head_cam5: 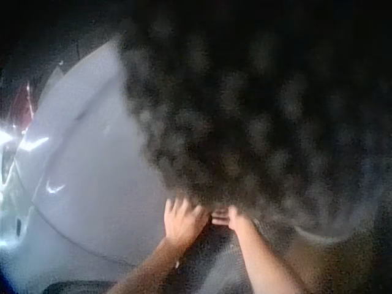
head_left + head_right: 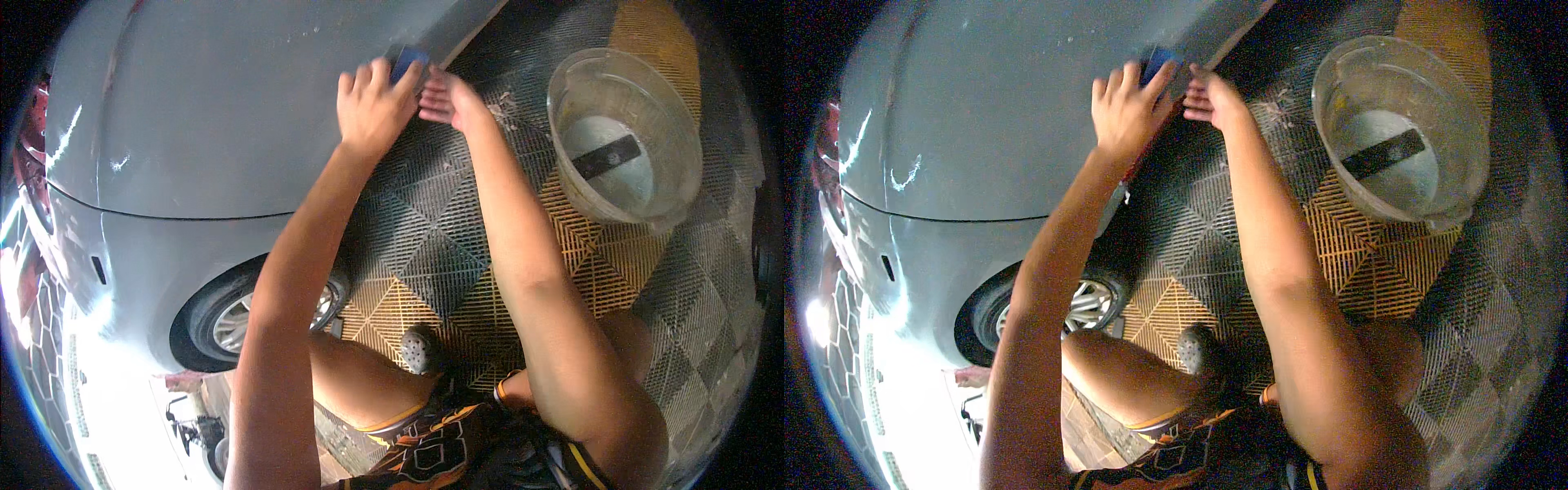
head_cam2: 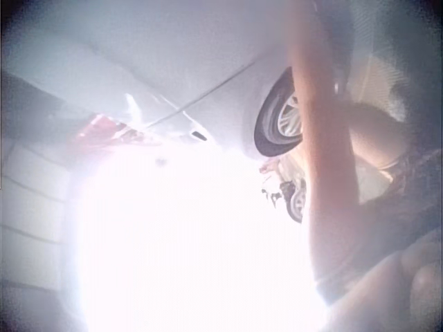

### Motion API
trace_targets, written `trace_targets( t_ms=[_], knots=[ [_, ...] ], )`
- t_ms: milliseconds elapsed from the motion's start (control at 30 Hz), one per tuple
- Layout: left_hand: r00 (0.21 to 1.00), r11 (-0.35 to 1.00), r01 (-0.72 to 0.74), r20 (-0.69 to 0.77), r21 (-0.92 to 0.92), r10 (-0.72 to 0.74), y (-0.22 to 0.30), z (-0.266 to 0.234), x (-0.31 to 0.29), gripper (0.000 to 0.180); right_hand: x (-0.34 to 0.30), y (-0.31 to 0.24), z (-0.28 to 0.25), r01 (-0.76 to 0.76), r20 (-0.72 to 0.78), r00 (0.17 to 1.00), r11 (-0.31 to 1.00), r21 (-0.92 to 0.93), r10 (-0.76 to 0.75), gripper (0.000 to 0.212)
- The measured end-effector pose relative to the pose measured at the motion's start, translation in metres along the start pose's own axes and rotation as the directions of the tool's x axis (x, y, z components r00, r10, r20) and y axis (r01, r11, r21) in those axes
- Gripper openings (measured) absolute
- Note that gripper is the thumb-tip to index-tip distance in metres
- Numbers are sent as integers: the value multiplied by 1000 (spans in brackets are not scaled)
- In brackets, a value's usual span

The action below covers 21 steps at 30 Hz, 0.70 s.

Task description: The person sands the front fender of a red car using a blue sanding block. They repeatedly dip the block into a bucket of water and continue sanding the surface, moving around the fender to cover different areas.

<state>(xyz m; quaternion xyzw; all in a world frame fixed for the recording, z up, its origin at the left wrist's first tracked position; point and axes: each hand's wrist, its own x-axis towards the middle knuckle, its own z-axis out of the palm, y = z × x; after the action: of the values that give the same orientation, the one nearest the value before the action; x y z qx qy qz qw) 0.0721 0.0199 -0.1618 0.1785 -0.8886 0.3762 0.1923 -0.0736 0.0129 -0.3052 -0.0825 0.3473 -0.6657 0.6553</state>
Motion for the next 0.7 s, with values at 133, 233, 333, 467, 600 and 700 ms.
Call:
trace_targets(
  t_ms=[133, 233, 333, 467, 600, 700],
  knots=[
    [962, 963, 198, 225, -184, -155, 18, -42, -91, 61, -63, 9, 14, -251, 579, 779, 966, -62, 240, 54],
    [924, 914, 296, 326, -277, -201, 24, -46, -157, 82, -61, 48, 20, -92, 644, 677, 909, -407, 357, 41],
    [869, 879, 376, 440, -292, -226, 16, -42, -177, 98, -55, 74, 31, -59, 530, 765, 859, -508, 366, 38],
    [780, 796, 544, 507, -264, -365, 52, -33, -162, 110, -45, 62, -3, -73, 464, 798, 826, -559, 385, 48],
    [809, 867, 476, 460, -148, -366, 45, -22, -175, 74, -40, 68, 27, -100, 456, 760, 777, -621, 462, 47],
    [830, 871, 470, 407, -142, -382, 56, -10, -183, 46, -50, 78, 17, -182, 319, 839, 780, -598, 441, 51]
  ],
)
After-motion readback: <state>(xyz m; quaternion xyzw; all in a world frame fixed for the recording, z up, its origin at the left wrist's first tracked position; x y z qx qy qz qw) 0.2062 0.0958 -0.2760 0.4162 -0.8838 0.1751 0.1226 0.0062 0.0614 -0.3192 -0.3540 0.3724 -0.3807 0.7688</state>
